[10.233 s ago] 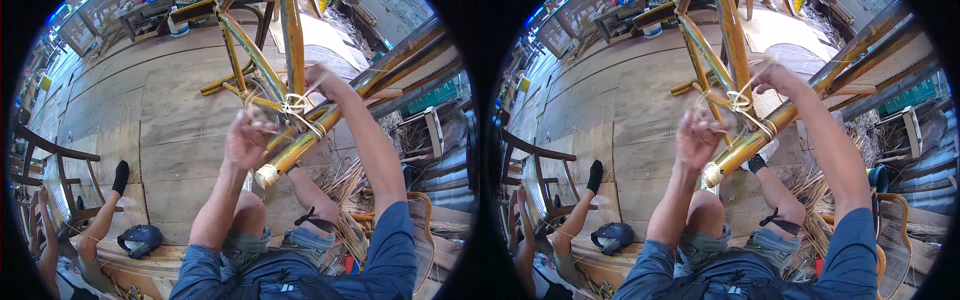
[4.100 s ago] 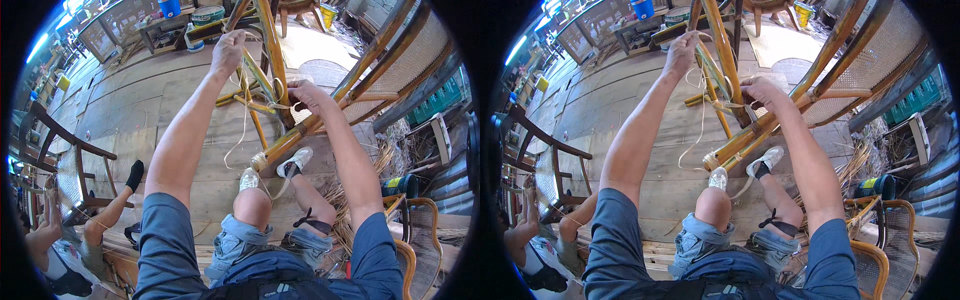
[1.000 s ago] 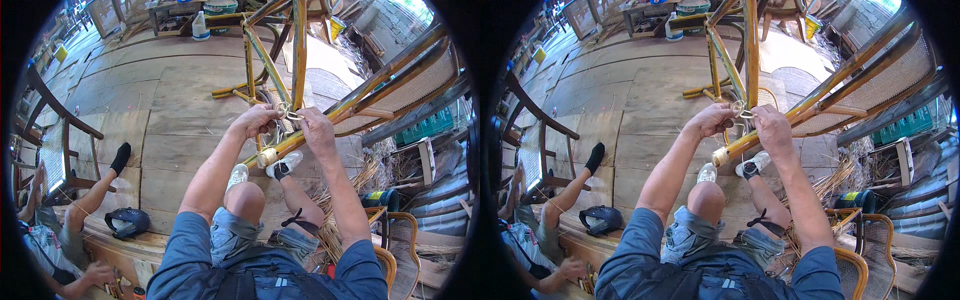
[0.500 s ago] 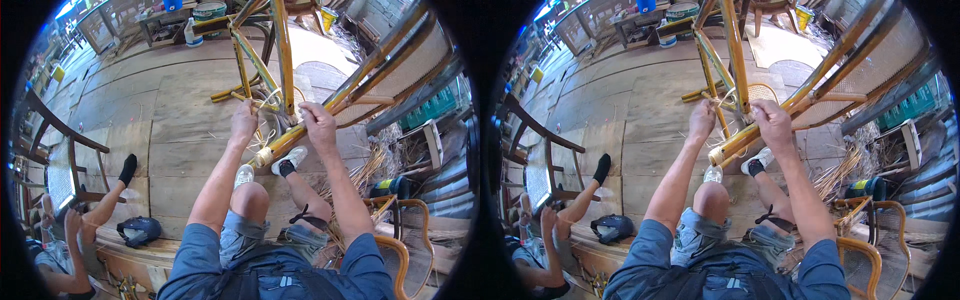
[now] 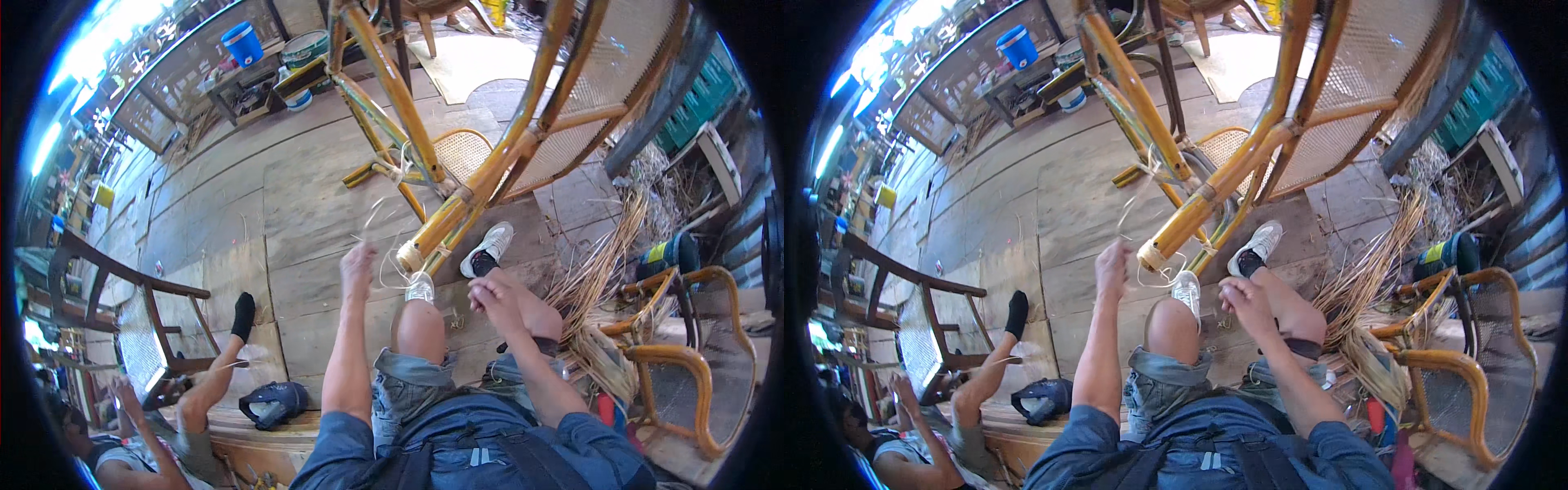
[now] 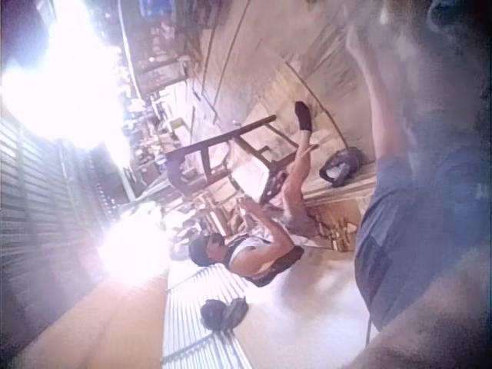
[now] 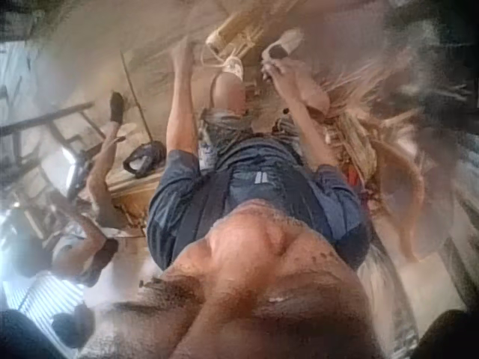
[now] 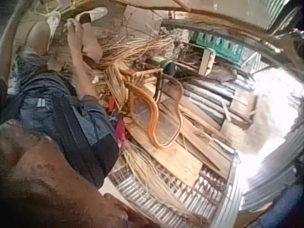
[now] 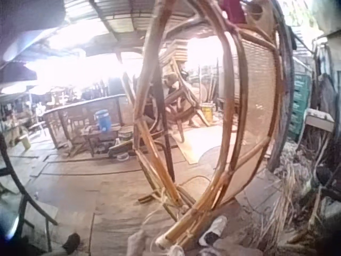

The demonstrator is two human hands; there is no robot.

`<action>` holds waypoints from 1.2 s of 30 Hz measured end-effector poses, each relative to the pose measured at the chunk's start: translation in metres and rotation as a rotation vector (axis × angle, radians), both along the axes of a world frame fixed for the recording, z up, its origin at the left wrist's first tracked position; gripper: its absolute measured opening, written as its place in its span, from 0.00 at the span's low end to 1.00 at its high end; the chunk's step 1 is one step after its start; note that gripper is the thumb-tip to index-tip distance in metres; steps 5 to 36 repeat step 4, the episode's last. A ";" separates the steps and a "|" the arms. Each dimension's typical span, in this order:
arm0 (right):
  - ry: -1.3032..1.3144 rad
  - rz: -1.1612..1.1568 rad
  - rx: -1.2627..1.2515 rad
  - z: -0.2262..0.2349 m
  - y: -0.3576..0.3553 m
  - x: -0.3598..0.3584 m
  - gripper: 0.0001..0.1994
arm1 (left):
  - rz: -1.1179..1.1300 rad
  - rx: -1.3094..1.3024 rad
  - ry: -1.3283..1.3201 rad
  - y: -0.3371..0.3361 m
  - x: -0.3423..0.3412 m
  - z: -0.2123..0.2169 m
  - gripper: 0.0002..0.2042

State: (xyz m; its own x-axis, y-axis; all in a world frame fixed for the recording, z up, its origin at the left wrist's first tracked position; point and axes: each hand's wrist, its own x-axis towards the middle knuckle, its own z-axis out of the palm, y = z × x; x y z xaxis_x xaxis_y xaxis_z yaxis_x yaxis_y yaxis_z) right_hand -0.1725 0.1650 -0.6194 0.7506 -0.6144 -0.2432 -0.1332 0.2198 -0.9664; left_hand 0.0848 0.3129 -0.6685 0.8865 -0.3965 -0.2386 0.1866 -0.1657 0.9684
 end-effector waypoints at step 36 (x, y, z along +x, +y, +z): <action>-0.002 0.276 -0.174 -0.023 0.034 -0.001 0.09 | 0.300 -0.786 0.140 0.089 0.032 0.010 0.21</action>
